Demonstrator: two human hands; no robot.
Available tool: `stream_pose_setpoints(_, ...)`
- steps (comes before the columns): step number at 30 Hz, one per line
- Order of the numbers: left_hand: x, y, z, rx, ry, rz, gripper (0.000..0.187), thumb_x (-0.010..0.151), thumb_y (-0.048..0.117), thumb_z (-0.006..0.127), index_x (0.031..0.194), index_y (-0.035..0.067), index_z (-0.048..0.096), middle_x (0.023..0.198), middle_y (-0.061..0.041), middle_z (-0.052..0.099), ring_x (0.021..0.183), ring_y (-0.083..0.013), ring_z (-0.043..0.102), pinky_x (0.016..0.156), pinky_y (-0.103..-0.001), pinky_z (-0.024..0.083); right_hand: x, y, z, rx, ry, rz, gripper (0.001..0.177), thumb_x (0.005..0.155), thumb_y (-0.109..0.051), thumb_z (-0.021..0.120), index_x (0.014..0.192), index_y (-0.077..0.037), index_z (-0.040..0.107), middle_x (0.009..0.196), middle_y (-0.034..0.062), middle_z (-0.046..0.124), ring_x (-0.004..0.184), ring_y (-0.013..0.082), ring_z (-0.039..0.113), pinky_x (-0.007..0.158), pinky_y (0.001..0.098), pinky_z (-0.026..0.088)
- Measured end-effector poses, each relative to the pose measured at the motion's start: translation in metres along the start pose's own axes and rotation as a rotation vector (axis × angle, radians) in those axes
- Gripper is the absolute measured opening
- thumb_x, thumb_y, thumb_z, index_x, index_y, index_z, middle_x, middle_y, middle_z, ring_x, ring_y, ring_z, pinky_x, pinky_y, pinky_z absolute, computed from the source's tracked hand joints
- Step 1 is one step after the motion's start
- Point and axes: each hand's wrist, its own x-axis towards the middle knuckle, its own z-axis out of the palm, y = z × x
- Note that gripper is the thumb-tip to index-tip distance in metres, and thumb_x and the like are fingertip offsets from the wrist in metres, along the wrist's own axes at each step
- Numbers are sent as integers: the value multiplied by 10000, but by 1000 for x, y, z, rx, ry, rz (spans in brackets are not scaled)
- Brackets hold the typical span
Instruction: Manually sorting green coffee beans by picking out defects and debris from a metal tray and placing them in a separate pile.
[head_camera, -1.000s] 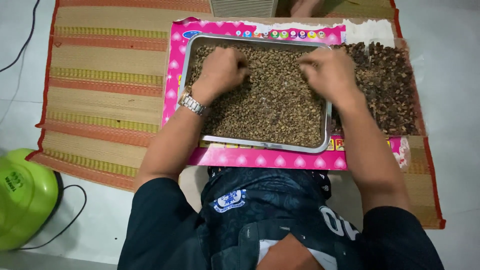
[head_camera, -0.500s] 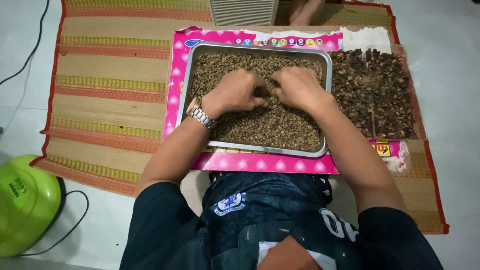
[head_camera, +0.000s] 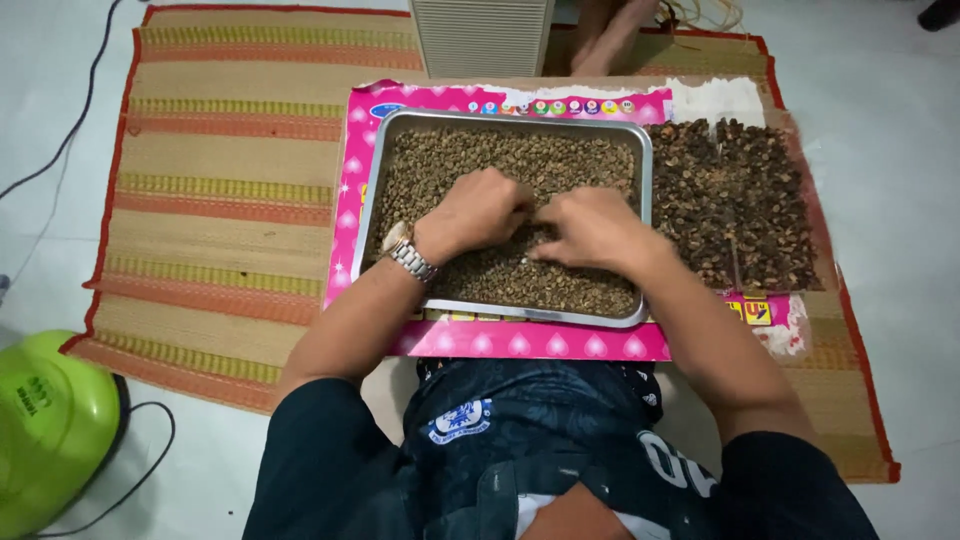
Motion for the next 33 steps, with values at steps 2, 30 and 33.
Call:
stream_pose_setpoints(2,-12,5,-22,-62,58,-49,218,898,226,671,940,53,798,847,-221,764,834,-446,747,727,-565,613,12,2,20,-26,93,-109,423,828,-538,771,964,-138,788,883,123,767,854,364,755,711,522,611)
stream_pose_setpoints(30,-17,27,-33,46,-78,-105,241,858,199,734,935,-23,792,843,-263,758,826,-460,760,707,-571,624,11,66,23,-205,59,352,281,770,-335,745,652,-82,766,628,155,705,669,384,752,593,503,587)
stream_pose_setpoints(33,-7,11,-22,-67,-25,-142,213,870,147,681,929,-28,788,831,-280,755,814,-479,754,680,-569,627,27,41,17,-186,34,304,260,787,-283,765,738,-28,781,687,181,720,736,419,759,589,544,579)
